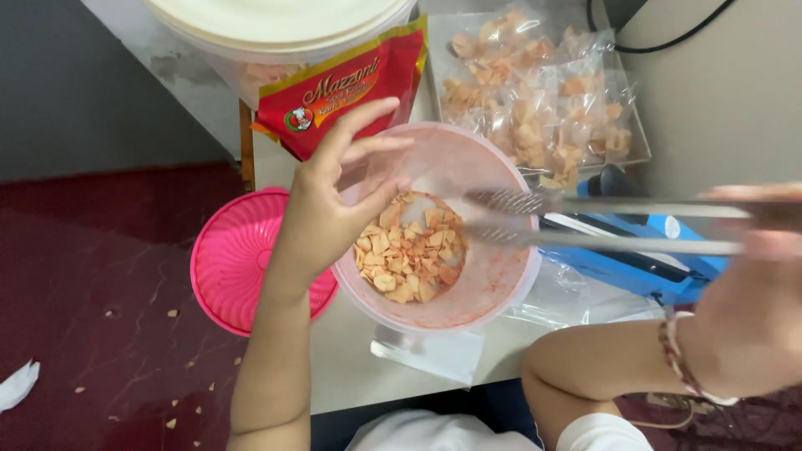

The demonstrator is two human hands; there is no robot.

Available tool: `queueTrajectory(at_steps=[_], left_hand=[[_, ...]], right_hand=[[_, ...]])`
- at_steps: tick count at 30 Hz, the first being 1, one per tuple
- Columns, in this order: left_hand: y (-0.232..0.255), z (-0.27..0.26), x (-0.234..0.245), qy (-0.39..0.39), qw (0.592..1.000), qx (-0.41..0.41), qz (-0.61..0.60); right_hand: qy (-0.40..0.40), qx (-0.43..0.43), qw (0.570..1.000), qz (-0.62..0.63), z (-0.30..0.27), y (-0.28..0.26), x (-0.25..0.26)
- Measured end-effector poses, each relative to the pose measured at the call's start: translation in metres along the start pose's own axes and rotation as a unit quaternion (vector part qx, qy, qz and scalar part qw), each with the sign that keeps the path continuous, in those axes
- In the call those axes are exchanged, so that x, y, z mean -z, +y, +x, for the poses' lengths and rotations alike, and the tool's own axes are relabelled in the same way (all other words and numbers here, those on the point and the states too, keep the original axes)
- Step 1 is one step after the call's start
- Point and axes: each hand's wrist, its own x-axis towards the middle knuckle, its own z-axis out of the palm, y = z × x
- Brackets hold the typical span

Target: Using tongs to fill small plastic bags with chips and sealing them using a manual heat sealer.

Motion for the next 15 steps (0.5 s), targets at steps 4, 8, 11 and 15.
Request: queueTrajectory(at_steps=[4, 8, 11, 15], left_hand=[[-0.003, 0.001, -0.002, 0.015, 1.0, 0.005, 0.003], [-0.004, 0.002, -0.002, 0.012, 1.0, 0.003, 0.013], [-0.005, 0.002, -0.002, 0.01, 1.0, 0.002, 0.012], [-0.005, 0.002, -0.001, -0.001, 1.0, -0.003, 0.008]], right_hand=[[-0.112, -0.045, 0.992, -0.031, 0.065, -0.059, -0.074], [-0.229, -0.074, 0.957, -0.163, 0.084, -0.066, -0.109], [-0.294, -0.072, 0.936, -0.181, 0.087, -0.055, -0.118], [-0.361, -0.057, 0.918, -0.151, 0.091, -0.042, -0.129]])
